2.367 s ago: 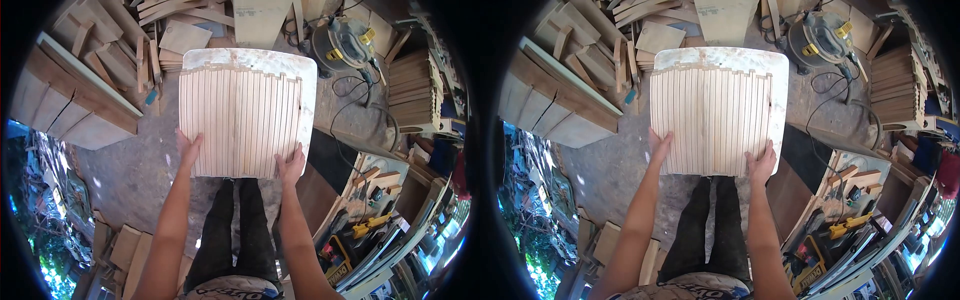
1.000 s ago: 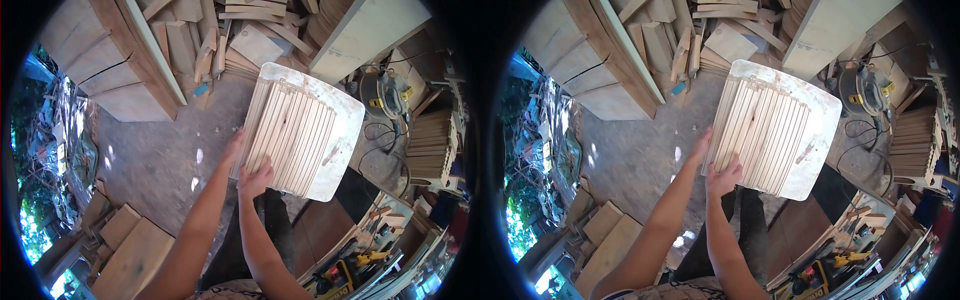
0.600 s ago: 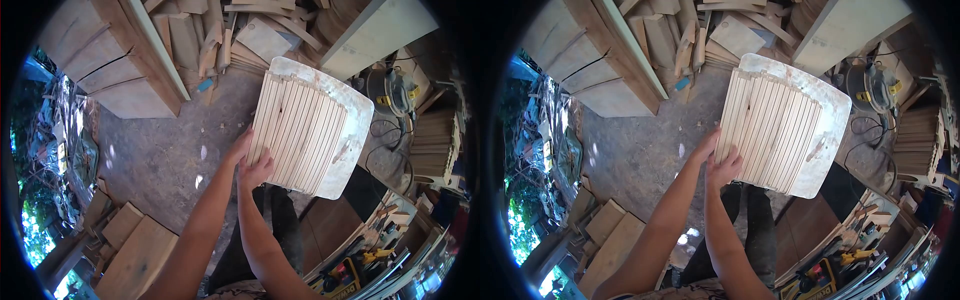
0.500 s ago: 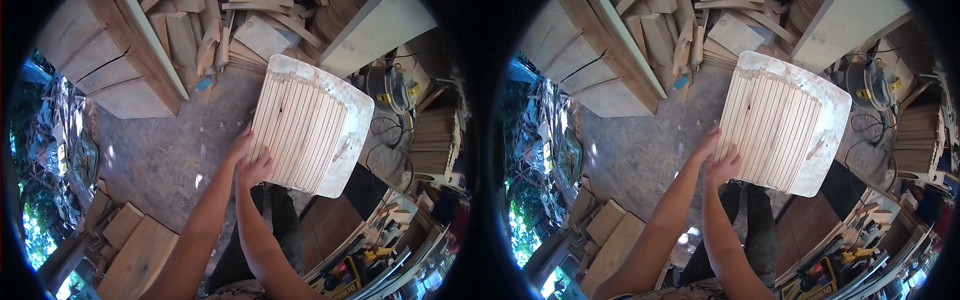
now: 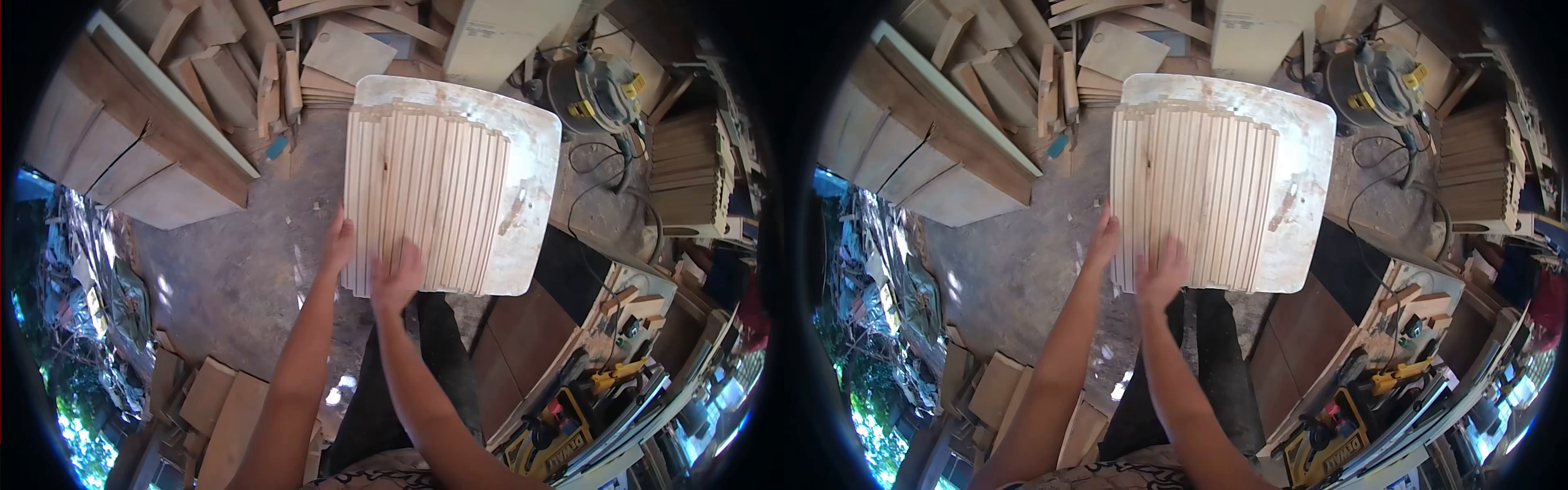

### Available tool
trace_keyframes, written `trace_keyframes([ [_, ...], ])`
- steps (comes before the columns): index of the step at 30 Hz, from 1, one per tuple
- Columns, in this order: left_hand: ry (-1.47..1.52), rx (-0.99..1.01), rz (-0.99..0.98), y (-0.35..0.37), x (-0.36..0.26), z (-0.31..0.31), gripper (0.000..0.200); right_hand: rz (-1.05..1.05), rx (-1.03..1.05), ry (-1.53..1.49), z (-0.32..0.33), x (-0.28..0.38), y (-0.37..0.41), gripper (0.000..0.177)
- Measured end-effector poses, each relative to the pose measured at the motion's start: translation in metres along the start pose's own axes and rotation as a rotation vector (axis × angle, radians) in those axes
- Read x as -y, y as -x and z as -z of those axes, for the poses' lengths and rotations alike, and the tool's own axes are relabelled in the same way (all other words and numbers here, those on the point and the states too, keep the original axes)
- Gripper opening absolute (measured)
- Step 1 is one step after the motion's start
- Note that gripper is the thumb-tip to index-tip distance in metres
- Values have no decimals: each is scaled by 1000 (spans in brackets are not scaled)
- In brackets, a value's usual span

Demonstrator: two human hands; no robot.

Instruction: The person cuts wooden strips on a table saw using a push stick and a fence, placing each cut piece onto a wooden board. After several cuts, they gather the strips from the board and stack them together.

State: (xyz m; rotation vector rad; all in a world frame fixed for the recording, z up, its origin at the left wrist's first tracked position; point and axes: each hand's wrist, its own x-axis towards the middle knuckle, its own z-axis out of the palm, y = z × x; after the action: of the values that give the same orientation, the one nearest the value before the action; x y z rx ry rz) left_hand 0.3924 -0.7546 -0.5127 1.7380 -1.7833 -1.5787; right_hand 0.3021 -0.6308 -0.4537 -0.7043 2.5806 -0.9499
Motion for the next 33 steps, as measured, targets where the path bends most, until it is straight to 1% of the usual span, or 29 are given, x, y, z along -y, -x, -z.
trace_keyframes([
  [1,1,10,-3,-1,1,-1,58,-15,-54,-59,22,-24,-18,66],
  [3,60,24,127,0,5,-2,56,0,-296,69,52,-92,-41,62],
  [5,87,31,117,1,-1,-4,56,-57,-210,92,95,-144,-57,65],
  [6,116,27,104,0,-6,-5,56,-59,-214,90,110,-149,-68,65],
  [8,171,18,93,3,-10,-5,56,-146,125,107,136,-147,-81,73],
  [9,200,12,86,2,-5,-5,56,-150,126,106,137,-152,-87,73],
  [11,203,43,61,-2,5,-6,56,-153,197,99,137,-162,-97,82],
  [13,277,13,125,-1,4,-7,56,-196,216,66,139,-166,-102,83],
  [14,268,17,124,-2,3,-6,56,-229,236,36,140,-167,-102,85],
  [15,269,27,90,-3,3,-5,56,-236,236,31,140,-173,-100,85],
  [17,265,38,54,-2,3,-4,56,-261,149,-2,141,-184,-98,87],
  [18,267,26,115,0,-6,-4,56,-262,146,-8,145,-187,-101,87],
  [19,271,10,177,1,-15,-3,56,-310,154,19,151,-191,-103,89],
  [20,268,8,176,2,-17,-3,56,-360,167,49,155,-194,-102,92],
  [21,275,19,164,1,-12,-3,56,-357,170,46,156,-193,-102,92],
  [23,278,16,152,-2,-3,2,55,-80,36,258,152,-188,-102,93],
  [24,261,13,158,-2,-2,3,55,-69,75,306,151,-180,-105,92],
  [25,244,11,164,-1,-2,1,55,-62,82,299,150,-174,-108,92],
  [27,210,7,173,-1,-5,-2,55,-234,231,403,147,-163,-116,87],
  [29,180,1,182,-2,-6,-1,55,-189,206,362,146,-160,-105,85],
  [30,77,-13,155,-2,-3,-1,56,-216,180,327,146,-151,-95,85],
  [31,84,-25,155,0,-9,1,56,-242,155,294,146,-143,-84,85],
  [33,41,54,204,2,-22,5,57,-221,157,255,134,-118,-54,88],
])
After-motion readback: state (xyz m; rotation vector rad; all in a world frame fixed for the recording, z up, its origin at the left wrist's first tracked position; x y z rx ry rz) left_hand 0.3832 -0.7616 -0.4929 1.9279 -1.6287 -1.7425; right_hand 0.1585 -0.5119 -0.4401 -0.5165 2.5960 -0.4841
